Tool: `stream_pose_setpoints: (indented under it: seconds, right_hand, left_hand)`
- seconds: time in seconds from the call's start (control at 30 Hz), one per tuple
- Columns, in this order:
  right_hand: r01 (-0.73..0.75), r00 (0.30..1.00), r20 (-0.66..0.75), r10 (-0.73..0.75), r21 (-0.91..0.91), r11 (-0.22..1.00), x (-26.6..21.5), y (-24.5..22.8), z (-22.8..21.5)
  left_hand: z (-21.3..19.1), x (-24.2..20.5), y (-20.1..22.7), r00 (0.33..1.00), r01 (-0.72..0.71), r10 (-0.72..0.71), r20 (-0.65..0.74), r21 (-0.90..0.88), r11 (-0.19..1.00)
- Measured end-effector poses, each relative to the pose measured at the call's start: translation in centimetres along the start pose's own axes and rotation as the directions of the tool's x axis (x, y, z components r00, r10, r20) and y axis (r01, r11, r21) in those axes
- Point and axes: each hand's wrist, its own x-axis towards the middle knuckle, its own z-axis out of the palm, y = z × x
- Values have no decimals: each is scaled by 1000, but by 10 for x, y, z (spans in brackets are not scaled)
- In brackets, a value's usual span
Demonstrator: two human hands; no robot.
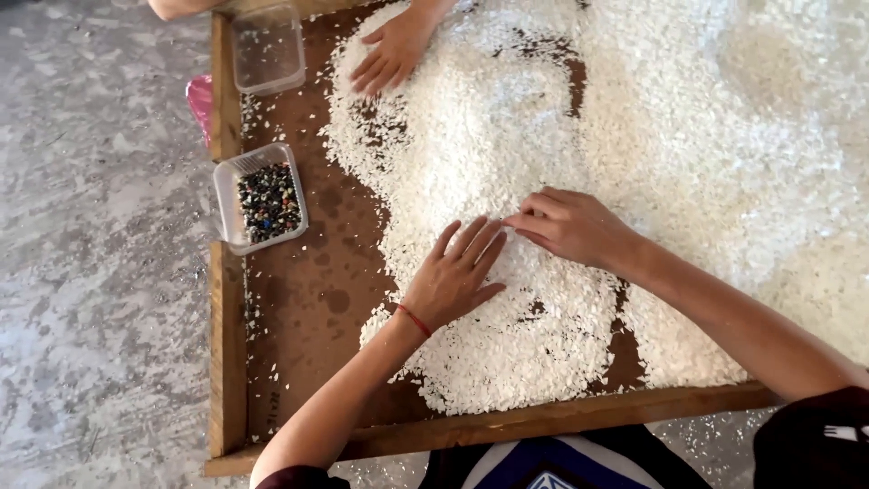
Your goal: The person spreads and sifts white rice on a wooden tray by hand, picking out small dark impurities and placing them into a clear plastic container. Another person works on a separate section of the same tray, also removing impurities.
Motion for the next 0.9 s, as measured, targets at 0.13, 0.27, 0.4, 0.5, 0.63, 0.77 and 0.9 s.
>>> stream_pose_setpoints:
  seconds: [0.13,0.27,0.4,0.5,0.63,0.77,0.9]
  right_hand:
    - [15,999,32,-14,-33,999,-4,12,9]
    - [-125,982,144,122,9,992,-4,13,13]
    - [-187,965,191,179,25,982,1,7,13]
    - [-194,977,88,192,18,981,5,3,19]
    - [-264,961,94,261,25,964,0,7,31]
    - [-312,946,136,296,116,943,-2,7,32]
    - [-330,941,132,313,141,933,-4,8,30]
  left_hand:
    - [2,-3,-2,999,28,-28,16,-12,1000]
    - [4,-6,-3,998,42,-41,46,-12,999]
    - [3,-5,-4,998,33,-32,57,-14,999]
    - [6,-6,-7,995,15,-13,94,-21,1000]
    - [1,-5,-6,985,50,-40,167,-53,997]
    - [1,-9,-5,992,30,-28,120,-18,999]
    - [5,-10,-5,989,32,-30,142,-13,999]
